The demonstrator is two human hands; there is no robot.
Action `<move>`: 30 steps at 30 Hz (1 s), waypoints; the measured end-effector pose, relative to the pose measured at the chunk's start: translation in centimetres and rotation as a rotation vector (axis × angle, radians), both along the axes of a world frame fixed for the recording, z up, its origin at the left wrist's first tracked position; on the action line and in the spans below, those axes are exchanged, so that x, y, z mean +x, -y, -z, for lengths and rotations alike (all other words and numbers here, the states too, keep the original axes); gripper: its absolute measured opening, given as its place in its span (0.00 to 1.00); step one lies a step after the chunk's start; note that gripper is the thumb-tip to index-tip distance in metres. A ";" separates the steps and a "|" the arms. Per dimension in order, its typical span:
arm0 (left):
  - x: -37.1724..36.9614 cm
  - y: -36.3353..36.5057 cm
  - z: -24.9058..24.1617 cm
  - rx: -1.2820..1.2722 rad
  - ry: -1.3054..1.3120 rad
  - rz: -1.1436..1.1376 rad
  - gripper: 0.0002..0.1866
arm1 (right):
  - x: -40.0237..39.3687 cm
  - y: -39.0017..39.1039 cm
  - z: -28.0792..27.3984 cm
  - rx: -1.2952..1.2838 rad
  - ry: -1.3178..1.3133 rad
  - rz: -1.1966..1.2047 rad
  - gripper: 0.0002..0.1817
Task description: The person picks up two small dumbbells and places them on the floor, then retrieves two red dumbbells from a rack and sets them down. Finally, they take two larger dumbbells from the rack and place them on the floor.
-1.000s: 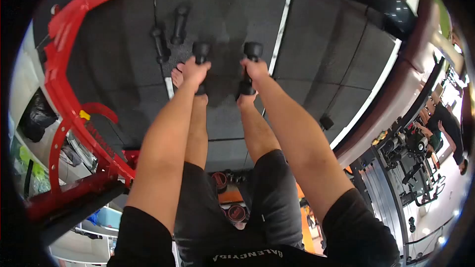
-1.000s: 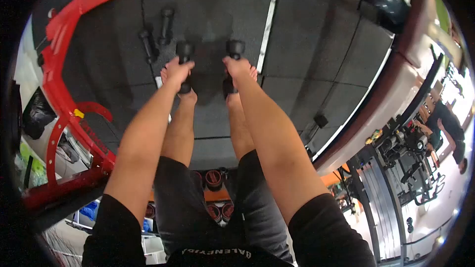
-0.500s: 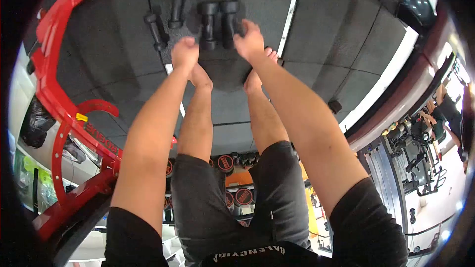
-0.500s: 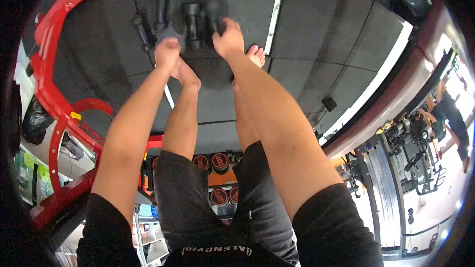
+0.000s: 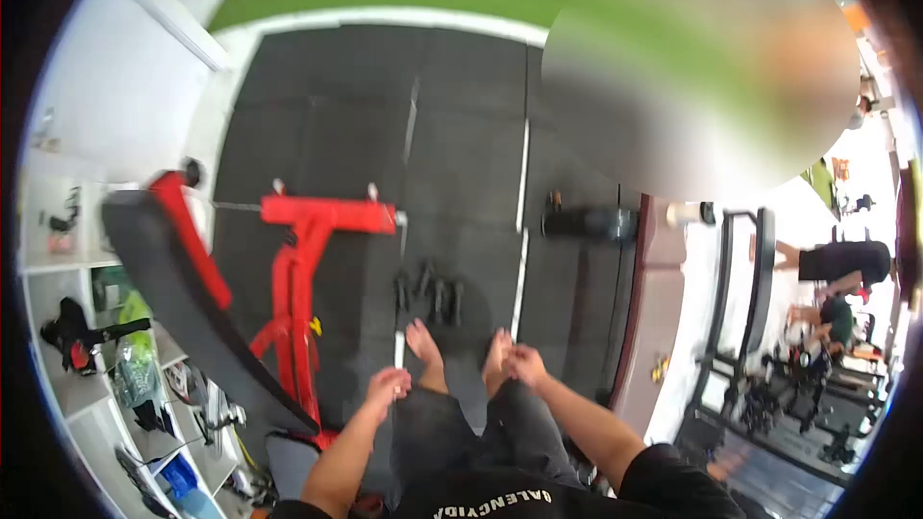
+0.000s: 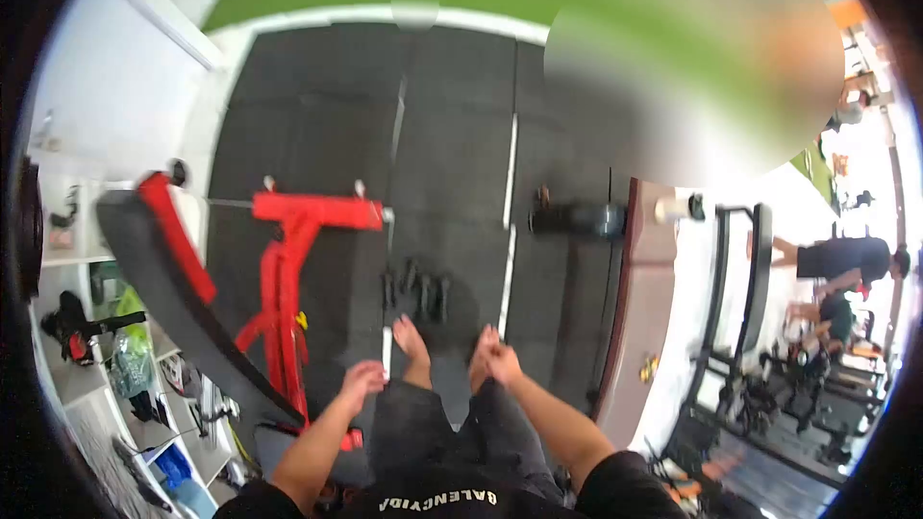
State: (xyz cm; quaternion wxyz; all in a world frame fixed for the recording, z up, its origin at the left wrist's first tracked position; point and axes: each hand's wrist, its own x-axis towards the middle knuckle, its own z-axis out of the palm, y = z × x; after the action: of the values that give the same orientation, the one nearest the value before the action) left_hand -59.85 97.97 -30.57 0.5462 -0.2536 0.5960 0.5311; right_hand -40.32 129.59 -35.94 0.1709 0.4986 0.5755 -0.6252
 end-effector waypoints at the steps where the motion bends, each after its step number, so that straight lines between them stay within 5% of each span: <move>1: 0.2 1.0 -2.7 0.034 -0.024 -0.039 0.11 | -1.9 0.0 -4.7 -0.163 -0.040 0.093 0.07; 7: 6.5 5.7 -13.5 0.173 -0.239 -0.367 0.12 | -7.4 4.3 -13.3 -0.315 -0.304 -0.205 0.14; 13: 19.7 6.2 -18.3 0.269 -0.372 -0.862 0.13 | -10.4 6.4 -19.4 -0.587 -0.388 -0.669 0.14; 17: 29.4 6.2 -18.2 0.473 -0.399 -1.102 0.14 | -8.1 6.8 -20.1 -0.628 -0.307 -0.757 0.14; 21: 35.8 6.4 -19.9 0.377 -0.503 -1.210 0.14 | -5.7 8.7 -21.5 -0.647 -0.224 -0.890 0.13; 24: 39.8 7.6 -21.4 0.388 -0.529 -1.294 0.17 | -2.3 12.4 -24.0 -0.766 -0.198 -0.961 0.15; 25: 41.0 8.0 -22.0 0.422 -0.557 -1.323 0.17 | 0.4 14.9 -29.4 -0.777 -0.240 -0.901 0.13; 30: 47.2 11.0 -23.0 0.506 -0.636 -1.429 0.18 | 6.3 22.9 -31.2 -0.866 -0.265 -1.164 0.16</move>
State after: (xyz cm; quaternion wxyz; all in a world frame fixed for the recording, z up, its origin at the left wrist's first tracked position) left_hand -12.62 87.00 -7.54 -0.0783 -0.2785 0.2793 0.9156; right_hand -34.01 106.73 -4.76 0.5857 -0.0793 0.4643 -0.6596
